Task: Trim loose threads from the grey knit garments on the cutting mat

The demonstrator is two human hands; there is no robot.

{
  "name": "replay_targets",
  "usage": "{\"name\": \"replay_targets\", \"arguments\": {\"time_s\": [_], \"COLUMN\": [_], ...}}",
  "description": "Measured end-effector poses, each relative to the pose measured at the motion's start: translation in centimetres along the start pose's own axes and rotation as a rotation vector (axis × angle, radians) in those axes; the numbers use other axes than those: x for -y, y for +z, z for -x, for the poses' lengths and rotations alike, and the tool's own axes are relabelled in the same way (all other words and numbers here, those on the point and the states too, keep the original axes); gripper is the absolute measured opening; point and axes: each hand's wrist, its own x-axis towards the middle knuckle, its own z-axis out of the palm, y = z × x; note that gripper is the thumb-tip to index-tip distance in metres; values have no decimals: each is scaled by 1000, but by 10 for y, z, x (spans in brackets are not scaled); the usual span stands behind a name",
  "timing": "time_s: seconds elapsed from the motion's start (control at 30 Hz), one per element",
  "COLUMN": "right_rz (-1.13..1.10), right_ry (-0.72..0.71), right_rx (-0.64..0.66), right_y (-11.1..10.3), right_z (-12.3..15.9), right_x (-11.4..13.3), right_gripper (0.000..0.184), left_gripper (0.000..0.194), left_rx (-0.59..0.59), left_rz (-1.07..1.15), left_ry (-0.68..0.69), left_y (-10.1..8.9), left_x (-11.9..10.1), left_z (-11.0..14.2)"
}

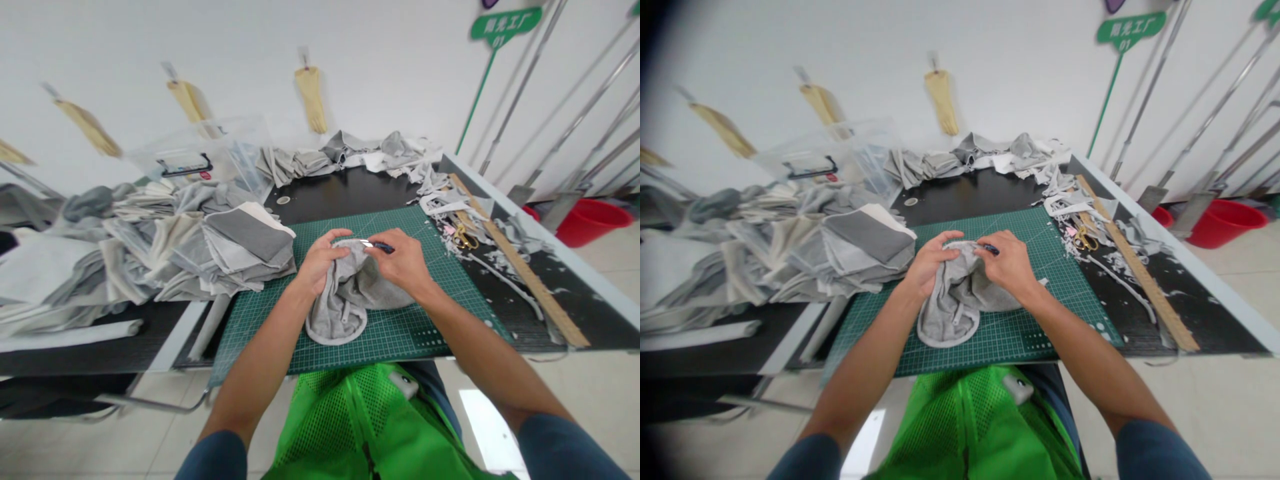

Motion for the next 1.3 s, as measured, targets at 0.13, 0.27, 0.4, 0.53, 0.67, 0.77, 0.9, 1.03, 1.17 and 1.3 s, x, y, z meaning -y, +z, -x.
{"name": "replay_targets", "arguments": {"time_s": [0.13,0.27,0.4,0.53,0.67,0.77,0.9,1.03,1.17,1.3], "right_rz": [15,20,13,2,-2,-9,-10,1,9,24], "right_ry": [17,23,25,27,13,6,13,5,-21,-43], "right_rx": [2,29,54,51,34,30,23,17,3,8], "right_y": [-4,-8,-6,-4,-3,-3,-3,-2,-3,-3], "right_z": [-1,-2,-1,-1,0,0,0,0,0,0], "right_x": [-1,-1,-1,0,2,3,3,4,3,1], "right_gripper": [10,14,15,15,13,13,12,10,10,12], "left_gripper": [61,60,60,60,61,61,62,63,63,64], "left_rx": [-33,-59,-57,-30,-23,-14,-12,-19,-10,-7], "left_rz": [-71,-129,-157,-155,-141,-117,-115,-111,-119,-140], "left_ry": [131,178,181,185,180,171,141,130,136,183], "left_y": [2,3,5,6,7,8,9,10,10,7], "left_x": [4,5,4,5,5,5,4,2,4,8], "left_z": [0,2,4,5,5,5,6,8,7,4]}}
